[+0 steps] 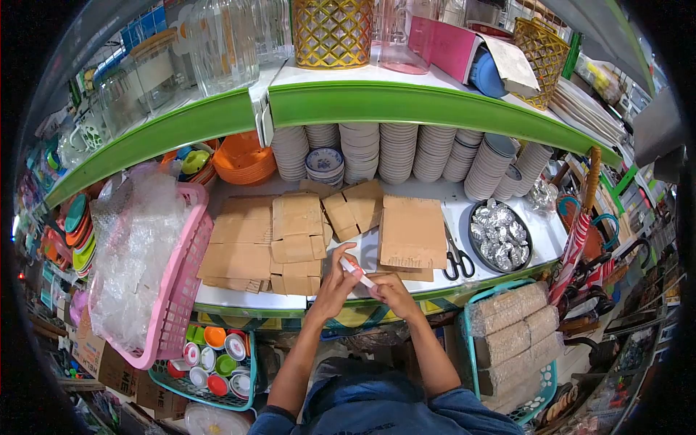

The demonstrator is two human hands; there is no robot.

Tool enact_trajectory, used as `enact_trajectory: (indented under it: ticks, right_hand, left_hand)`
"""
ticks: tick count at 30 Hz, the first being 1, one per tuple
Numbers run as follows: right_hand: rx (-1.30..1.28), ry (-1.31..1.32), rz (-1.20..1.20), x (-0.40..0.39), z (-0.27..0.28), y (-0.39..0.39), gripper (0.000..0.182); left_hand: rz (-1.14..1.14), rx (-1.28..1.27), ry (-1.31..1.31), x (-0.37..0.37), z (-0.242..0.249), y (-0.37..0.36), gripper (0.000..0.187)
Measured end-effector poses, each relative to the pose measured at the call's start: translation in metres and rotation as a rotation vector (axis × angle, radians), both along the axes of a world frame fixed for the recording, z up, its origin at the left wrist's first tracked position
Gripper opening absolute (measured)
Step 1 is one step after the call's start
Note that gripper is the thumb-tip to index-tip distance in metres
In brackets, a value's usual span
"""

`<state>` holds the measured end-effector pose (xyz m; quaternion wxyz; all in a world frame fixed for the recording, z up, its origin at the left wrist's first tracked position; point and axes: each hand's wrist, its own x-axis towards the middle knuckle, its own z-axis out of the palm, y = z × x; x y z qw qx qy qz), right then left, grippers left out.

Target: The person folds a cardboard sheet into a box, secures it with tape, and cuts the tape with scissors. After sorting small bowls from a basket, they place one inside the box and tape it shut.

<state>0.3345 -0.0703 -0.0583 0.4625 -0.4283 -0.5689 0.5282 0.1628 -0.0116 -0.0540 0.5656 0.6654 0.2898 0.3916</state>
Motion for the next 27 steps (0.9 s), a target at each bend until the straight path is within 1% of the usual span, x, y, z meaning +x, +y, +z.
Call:
enact_trajectory:
  ticks: [1,2,4,5,7,8,10,11,12,13,14,16,17,19,20,22,23,25,27]
  right_hand:
    - [0.0,0.0,0.001,-0.001,0.004,-0.001,0.023]
    - [0.022,0.026,0.006,-0.003,0.01,-0.002,0.023]
    - [0.045,0.053,0.011,-0.005,0.012,-0.002,0.023]
    - [0.081,0.005,-0.025,-0.004,0.008,-0.002,0.023]
    - [0.118,-0.042,-0.057,-0.006,0.006,-0.004,0.022]
    - [0.114,-0.028,-0.092,-0.008,0.007,-0.005,0.022]
    - [0.11,-0.013,-0.128,-0.008,0.006,-0.004,0.021]
    - [0.055,0.023,-0.071,-0.005,0.004,-0.002,0.021]
    - [-0.002,0.057,-0.015,-0.003,0.004,-0.002,0.021]
    - [-0.002,0.057,-0.016,-0.003,0.005,-0.002,0.021]
    - [0.029,0.062,-0.01,-0.004,0.007,-0.002,0.02]
    - [0.059,0.066,-0.006,-0.004,0.006,-0.002,0.019]
    - [0.071,0.046,-0.006,-0.003,0.001,-0.001,0.021]
    - [0.085,0.029,-0.009,-0.004,0.002,-0.003,0.022]
    - [0.06,0.031,-0.042,-0.006,0.004,-0.005,0.025]
    - [0.034,0.034,-0.075,-0.009,0.005,-0.005,0.028]
    - [0.035,0.019,-0.083,-0.009,0.005,-0.005,0.029]
    - [0.037,0.004,-0.091,-0.008,0.004,-0.005,0.031]
    - [0.063,-0.03,-0.056,-0.008,0.005,-0.006,0.031]
  left_hand:
    - [-0.047,-0.162,-0.052,-0.002,0.001,0.001,0.058]
    - [-0.045,-0.162,-0.052,-0.004,-0.001,0.002,0.058]
    - [-0.134,-0.317,-0.139,-0.004,-0.006,0.006,0.056]
    - [-0.133,-0.317,-0.14,-0.005,-0.006,0.005,0.056]
    - [-0.066,-0.045,-0.022,-0.004,-0.003,0.001,0.048]
    - [-0.063,-0.044,-0.022,-0.003,-0.004,0.0,0.048]
    - [-0.024,0.065,0.039,0.0,-0.005,-0.002,0.046]
    - [-0.025,0.065,0.04,0.0,-0.004,-0.002,0.046]
    - [-0.014,0.002,-0.002,-0.001,-0.003,-0.002,0.045]
    - [-0.003,-0.06,-0.043,-0.001,-0.002,-0.002,0.044]
    - [-0.005,-0.06,-0.043,-0.003,0.0,-0.001,0.044]
    - [-0.06,-0.213,-0.076,-0.006,0.003,-0.001,0.045]
    - [-0.063,-0.212,-0.076,-0.005,0.004,-0.002,0.045]
    - [-0.05,-0.127,-0.023,-0.004,0.003,-0.003,0.046]
    - [-0.051,-0.127,-0.021,-0.003,0.001,-0.003,0.046]
    - [0.007,0.13,0.046,0.001,-0.006,-0.002,0.046]
    - [0.007,0.13,0.045,0.0,-0.007,-0.002,0.046]
    - [-0.025,0.0,-0.014,-0.001,-0.007,-0.001,0.046]
    - [-0.016,-0.012,-0.003,-0.001,-0.005,-0.001,0.046]
